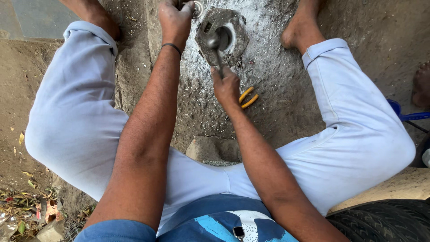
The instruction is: The person sits on the ground and uses a hammer and chisel to shape a small metal ring on a stone anvil. They repeatedly strike the ring, inspect it, and use pliers to adjust its position before continuing to hammer.
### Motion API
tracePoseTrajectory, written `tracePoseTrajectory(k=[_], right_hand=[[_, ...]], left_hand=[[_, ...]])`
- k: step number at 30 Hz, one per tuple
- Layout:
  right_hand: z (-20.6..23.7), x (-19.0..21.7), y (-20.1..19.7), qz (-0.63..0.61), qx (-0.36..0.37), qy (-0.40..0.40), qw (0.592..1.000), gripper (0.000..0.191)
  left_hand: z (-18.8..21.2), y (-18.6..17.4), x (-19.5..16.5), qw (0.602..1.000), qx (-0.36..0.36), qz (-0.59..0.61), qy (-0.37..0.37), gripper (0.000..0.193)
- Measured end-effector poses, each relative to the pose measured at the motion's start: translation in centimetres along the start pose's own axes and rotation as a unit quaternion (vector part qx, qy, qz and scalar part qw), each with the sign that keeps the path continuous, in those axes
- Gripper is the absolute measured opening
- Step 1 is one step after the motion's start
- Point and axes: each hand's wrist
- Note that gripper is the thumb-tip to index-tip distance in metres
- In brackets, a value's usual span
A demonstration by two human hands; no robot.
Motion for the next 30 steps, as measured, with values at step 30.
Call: tracePoseTrajectory(k=[30], right_hand=[[23.9,27.7,-28.0,-0.05,0.091,-0.731,0.674,0.024]], left_hand=[[4.9,-3.9,-19.1,0.877,0.345,0.314,-0.115,0.008]])
Point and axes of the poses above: each hand's wrist, its own z-axis away from the middle knuckle, its own y-axis out of the palm, x = y × z, and after that the axes turned 10 degrees about -x, right-handed
